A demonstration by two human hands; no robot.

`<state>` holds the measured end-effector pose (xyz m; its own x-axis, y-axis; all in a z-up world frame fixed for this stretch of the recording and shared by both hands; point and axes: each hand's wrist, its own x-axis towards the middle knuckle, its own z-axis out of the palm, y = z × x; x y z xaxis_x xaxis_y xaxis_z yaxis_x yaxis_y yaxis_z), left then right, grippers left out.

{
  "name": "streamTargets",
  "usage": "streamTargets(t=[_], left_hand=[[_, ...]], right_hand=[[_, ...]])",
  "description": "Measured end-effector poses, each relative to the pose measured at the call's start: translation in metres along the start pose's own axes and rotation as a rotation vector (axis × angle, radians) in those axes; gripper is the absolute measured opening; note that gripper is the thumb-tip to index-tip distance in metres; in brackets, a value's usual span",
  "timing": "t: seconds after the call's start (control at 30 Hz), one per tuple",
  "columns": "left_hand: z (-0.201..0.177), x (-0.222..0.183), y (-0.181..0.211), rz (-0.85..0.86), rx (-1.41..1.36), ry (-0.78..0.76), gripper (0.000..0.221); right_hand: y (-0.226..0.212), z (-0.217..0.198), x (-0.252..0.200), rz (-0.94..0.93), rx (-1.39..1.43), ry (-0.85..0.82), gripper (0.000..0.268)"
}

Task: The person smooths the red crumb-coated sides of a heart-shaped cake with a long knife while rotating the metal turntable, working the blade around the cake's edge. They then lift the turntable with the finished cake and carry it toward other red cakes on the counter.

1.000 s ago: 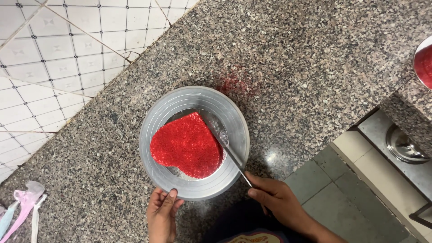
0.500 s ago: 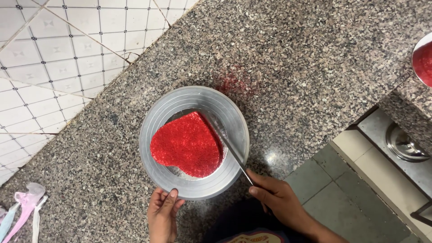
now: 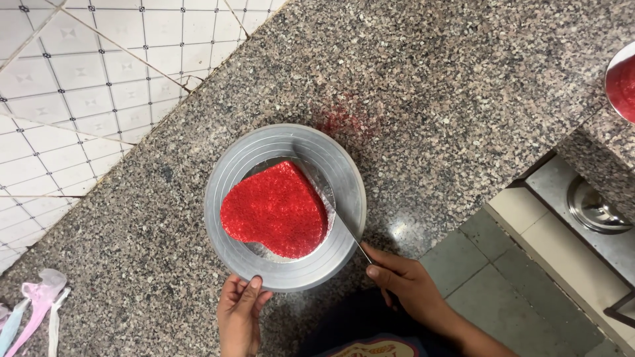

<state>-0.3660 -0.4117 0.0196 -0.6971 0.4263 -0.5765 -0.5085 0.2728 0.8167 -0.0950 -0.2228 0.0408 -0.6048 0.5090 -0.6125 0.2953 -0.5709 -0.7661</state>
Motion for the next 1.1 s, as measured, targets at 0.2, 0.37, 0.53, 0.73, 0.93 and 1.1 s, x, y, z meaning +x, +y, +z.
streamTargets(t=[0.2,0.37,0.53,0.73,0.93,1.1], left_hand=[[-0.003,0.001,-0.006,0.006,-0.019,-0.023,0.029],[-0.002,-0.001,-0.007,-0.012,0.004,-0.017,0.031],[-0.014,0.006,-0.026,-0.012,-0.067,-0.046,0.023],[-0.013,0.005,-0.019,-0.142,-0.025,-0.060,0.020],[-0.017,0.009,-0.022,-0.088,-0.094,-0.067,0.022],[-0.019,0.011,-0.020,-0.077,-0.106,-0.074,0.021]], right_hand=[[-0.003,0.003,-0.001,0.024,0.052,0.010,0.057],[-0.007,0.003,-0.003,0.048,0.026,0.019,0.055],[-0.004,0.002,-0.004,-0.015,0.048,-0.006,0.056],[-0.018,0.002,-0.006,0.056,-0.007,0.019,0.055],[-0.010,-0.003,-0.005,0.023,0.028,0.041,0.056],[-0.004,-0.006,-0.004,0.037,0.019,0.014,0.055]])
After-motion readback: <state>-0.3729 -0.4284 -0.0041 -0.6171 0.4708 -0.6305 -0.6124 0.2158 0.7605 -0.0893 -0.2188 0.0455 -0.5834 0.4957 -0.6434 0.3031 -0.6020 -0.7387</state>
